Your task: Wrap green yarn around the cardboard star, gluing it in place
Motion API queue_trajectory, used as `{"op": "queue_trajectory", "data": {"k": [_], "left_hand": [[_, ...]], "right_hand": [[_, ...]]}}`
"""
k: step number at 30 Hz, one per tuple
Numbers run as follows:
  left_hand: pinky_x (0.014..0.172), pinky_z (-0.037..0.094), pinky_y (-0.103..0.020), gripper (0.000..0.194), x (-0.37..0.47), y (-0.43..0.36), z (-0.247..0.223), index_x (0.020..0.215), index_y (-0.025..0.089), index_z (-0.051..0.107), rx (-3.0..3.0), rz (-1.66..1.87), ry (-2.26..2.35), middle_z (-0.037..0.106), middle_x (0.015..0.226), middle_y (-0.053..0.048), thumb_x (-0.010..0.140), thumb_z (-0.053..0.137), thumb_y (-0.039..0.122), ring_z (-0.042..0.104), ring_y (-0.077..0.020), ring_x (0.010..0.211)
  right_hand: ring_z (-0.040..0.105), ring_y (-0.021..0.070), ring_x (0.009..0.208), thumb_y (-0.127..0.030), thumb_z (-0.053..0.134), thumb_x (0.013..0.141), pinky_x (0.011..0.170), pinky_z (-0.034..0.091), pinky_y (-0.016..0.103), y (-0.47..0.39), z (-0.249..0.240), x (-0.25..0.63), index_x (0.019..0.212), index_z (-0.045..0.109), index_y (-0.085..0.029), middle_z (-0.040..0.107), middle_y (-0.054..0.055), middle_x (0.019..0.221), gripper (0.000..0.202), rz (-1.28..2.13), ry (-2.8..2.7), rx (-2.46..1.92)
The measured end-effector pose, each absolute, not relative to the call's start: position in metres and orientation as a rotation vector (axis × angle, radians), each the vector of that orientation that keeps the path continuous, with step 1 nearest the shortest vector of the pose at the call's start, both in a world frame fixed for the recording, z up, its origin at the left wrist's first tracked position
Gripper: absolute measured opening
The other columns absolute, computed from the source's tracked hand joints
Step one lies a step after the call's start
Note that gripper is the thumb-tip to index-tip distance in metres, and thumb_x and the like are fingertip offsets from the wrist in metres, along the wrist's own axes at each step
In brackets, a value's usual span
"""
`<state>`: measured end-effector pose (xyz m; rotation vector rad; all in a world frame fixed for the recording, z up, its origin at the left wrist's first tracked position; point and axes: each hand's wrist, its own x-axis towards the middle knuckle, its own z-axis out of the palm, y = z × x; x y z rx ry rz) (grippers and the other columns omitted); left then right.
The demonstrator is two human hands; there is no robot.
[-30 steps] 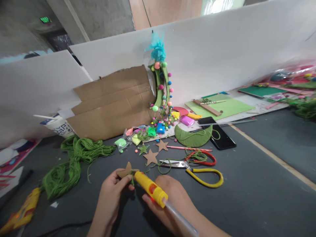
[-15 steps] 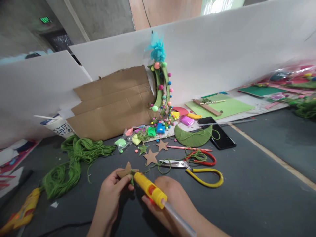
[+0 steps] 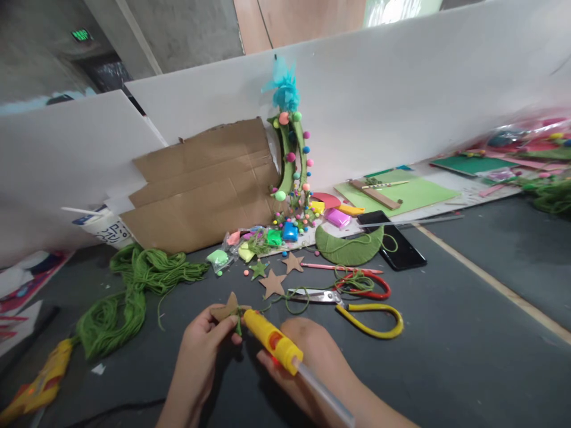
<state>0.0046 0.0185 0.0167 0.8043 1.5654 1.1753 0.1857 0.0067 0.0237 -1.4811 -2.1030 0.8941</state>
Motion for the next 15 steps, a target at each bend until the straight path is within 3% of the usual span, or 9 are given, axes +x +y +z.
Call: {"op": "queue_trajectory", "data": {"k": [4, 15], "left_hand": [[0.048, 0.041, -0.021, 0.011, 0.005, 0.019, 0.017, 0.077, 0.014, 0.061, 0.794, 1.184, 1.568, 0.07, 0.067, 0.001, 0.067, 0.065, 0.016, 0.056, -0.0089, 0.044], [0.047, 0.04, -0.021, 0.007, 0.007, 0.019, 0.021, 0.072, 0.013, 0.061, 0.814, 1.195, 1.586, 0.068, 0.058, 0.001, 0.066, 0.064, 0.016, 0.054, -0.0095, 0.042]], "right_hand": [[0.057, 0.0228, 0.061, -0.037, 0.05, 0.08, 0.058, 0.04, 0.031, 0.007, 0.023, 0.185, 0.068, 0.059, -0.018, 0.064, 0.01, 0.07, 0.024, 0.885, -2.2, -1.57], [0.058, 0.0222, 0.057, -0.039, 0.053, 0.079, 0.053, 0.039, 0.03, 0.01, -0.005, 0.186, 0.069, 0.062, -0.019, 0.065, 0.009, 0.068, 0.024, 0.71, -2.279, -1.519]]}}
